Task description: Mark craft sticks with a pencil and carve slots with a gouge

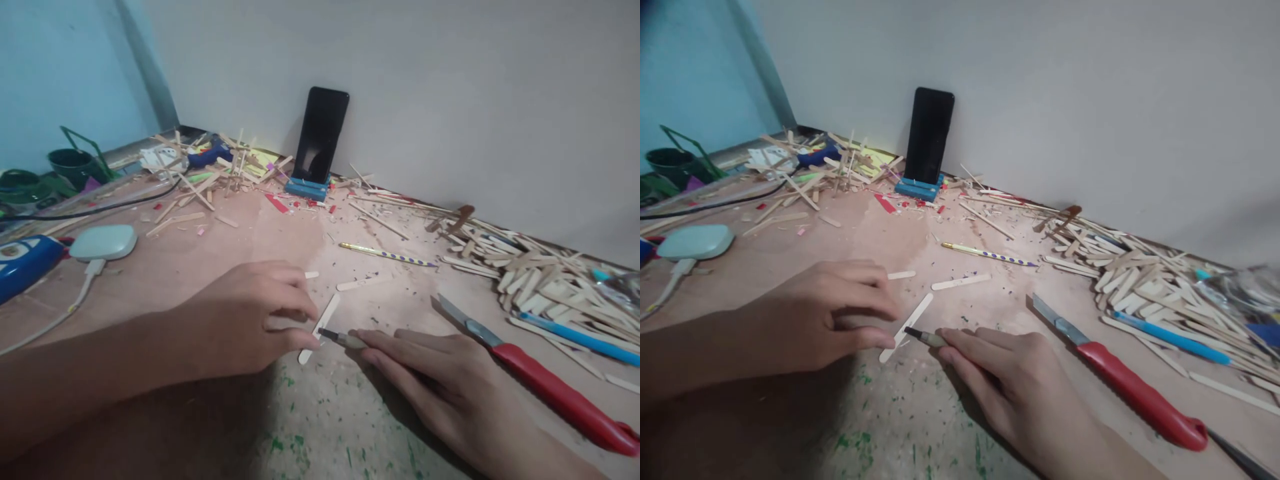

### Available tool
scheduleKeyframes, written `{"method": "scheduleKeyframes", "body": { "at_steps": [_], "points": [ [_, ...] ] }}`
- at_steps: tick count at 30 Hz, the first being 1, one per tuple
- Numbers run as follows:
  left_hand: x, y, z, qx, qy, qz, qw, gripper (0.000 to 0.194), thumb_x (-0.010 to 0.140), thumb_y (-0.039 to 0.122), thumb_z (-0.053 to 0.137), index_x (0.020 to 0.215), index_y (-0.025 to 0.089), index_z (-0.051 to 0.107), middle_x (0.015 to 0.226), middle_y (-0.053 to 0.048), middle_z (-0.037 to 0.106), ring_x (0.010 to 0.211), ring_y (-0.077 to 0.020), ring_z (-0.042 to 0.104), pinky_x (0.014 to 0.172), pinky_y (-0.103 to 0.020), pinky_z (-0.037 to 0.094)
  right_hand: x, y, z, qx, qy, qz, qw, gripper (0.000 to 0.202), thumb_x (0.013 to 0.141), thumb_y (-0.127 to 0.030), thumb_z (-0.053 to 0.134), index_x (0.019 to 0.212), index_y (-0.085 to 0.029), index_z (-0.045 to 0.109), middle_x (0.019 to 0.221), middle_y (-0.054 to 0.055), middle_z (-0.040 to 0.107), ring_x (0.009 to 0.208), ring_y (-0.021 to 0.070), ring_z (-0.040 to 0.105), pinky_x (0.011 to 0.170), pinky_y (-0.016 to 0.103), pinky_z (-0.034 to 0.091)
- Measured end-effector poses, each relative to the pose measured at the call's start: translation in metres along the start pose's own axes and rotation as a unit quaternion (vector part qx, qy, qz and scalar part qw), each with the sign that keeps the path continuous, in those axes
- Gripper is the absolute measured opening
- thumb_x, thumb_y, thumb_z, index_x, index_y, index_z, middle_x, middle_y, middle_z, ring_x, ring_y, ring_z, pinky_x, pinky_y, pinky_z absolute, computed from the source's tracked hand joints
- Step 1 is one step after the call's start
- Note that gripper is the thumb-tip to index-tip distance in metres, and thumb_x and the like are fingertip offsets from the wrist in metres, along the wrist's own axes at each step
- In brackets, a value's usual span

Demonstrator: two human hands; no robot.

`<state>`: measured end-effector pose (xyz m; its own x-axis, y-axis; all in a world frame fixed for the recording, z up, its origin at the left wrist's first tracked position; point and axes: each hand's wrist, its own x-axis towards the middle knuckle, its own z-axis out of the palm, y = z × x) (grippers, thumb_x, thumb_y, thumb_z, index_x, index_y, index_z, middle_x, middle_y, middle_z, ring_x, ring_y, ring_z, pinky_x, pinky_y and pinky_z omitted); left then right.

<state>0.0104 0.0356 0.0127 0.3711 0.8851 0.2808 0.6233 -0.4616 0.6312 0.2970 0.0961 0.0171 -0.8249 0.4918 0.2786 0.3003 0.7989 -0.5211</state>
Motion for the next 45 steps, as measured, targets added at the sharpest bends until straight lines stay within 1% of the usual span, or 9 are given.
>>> {"method": "scheduleKeyframes", "body": {
  "at_steps": [2,4,6,8,11,17,24,37,45],
  "points": [
    [0.001,-0.009,0.001,0.062,-0.003,0.024,0.998,0.044,0.091,0.05,0.088,0.128,0.026,0.082,0.131,-0.009,0.077,0.124,-0.0299,0.07,0.105,-0.045,0.053,0.001,0.0,-0.001,0.002,0.002,0.001,1.0,0.023,0.112,-0.021,0.064,0.128,-0.031,0.076,0.101,-0.004,0.084,0.08,0.0061,0.078,0.071,0.014,0.058],
    [0.002,-0.016,0.003,0.096,-0.057,0.022,0.993,0.072,0.086,0.062,0.09,0.148,0.03,0.072,0.161,-0.014,0.062,0.149,-0.0408,0.056,0.122,-0.063,0.043,0.001,0.0,-0.002,0.005,0.002,0.001,1.0,0.023,0.112,-0.022,0.064,0.129,-0.031,0.076,0.101,-0.004,0.084,0.081,0.0064,0.078,0.072,0.014,0.059],
    [0.003,-0.017,0.003,0.116,-0.104,0.002,0.988,0.08,0.087,0.069,0.086,0.156,0.034,0.065,0.176,-0.015,0.046,0.163,-0.0445,0.04,0.13,-0.074,0.029,0.001,0.0,-0.003,0.009,0.0,0.002,1.0,0.022,0.112,-0.022,0.064,0.127,-0.03,0.077,0.102,-0.004,0.084,0.08,0.0061,0.078,0.072,0.014,0.06],
    [0.003,-0.016,0.003,0.125,-0.128,-0.02,0.984,0.08,0.088,0.072,0.083,0.158,0.036,0.063,0.182,-0.013,0.034,0.17,-0.0441,0.028,0.134,-0.078,0.018,0.002,-0.001,-0.004,0.016,-0.003,0.005,1.0,0.022,0.112,-0.022,0.063,0.126,-0.03,0.079,0.103,-0.004,0.085,0.079,0.0058,0.079,0.07,0.013,0.059],
    [0.004,-0.012,0.003,0.121,-0.142,-0.047,0.981,0.083,0.087,0.075,0.082,0.159,0.04,0.06,0.185,-0.01,0.023,0.174,-0.0408,0.018,0.137,-0.076,0.011,0.002,-0.001,-0.003,0.027,0.006,0.005,1.0,0.02,0.111,-0.026,0.065,0.123,-0.027,0.081,0.102,-0.002,0.086,0.078,0.0073,0.079,0.068,0.013,0.06],
    [0.005,-0.009,0.002,0.099,-0.138,-0.079,0.982,0.081,0.085,0.076,0.083,0.157,0.044,0.06,0.186,-0.005,0.017,0.176,-0.0318,0.013,0.141,-0.065,0.005,0.003,-0.001,0.0,0.031,0.008,0.024,0.999,0.02,0.11,-0.027,0.067,0.119,-0.026,0.084,0.1,0.0,0.087,0.078,0.0106,0.081,0.07,0.014,0.063],
    [0.008,-0.008,-0.001,0.08,-0.16,-0.122,0.976,0.083,0.082,0.079,0.084,0.156,0.048,0.059,0.186,-0.001,0.011,0.176,-0.0316,0.005,0.141,-0.064,-0.002,0.001,-0.001,0.002,0.023,0.009,0.012,1.0,0.02,0.109,-0.023,0.067,0.122,-0.029,0.08,0.105,-0.002,0.087,0.085,0.009,0.082,0.077,0.014,0.063],
    [0.005,-0.014,0.0,0.084,-0.146,-0.08,0.982,0.081,0.086,0.076,0.082,0.156,0.044,0.061,0.186,-0.007,0.015,0.176,-0.0357,0.01,0.14,-0.067,0.002,0.0,-0.001,0.0,0.02,0.002,0.009,1.0,0.025,0.109,-0.023,0.067,0.129,-0.027,0.081,0.097,0.003,0.086,0.071,0.0123,0.078,0.061,0.02,0.059],
    [0.007,-0.012,0.0,0.085,-0.15,-0.082,0.982,0.083,0.086,0.081,0.079,0.157,0.044,0.06,0.186,-0.007,0.015,0.176,-0.0354,0.01,0.14,-0.066,0.001,0.002,-0.003,0.0,0.001,0.018,0.001,1.0,0.022,0.109,-0.021,0.067,0.123,-0.026,0.082,0.107,0.004,0.087,0.082,0.0147,0.083,0.069,0.021,0.064]
  ]
}}
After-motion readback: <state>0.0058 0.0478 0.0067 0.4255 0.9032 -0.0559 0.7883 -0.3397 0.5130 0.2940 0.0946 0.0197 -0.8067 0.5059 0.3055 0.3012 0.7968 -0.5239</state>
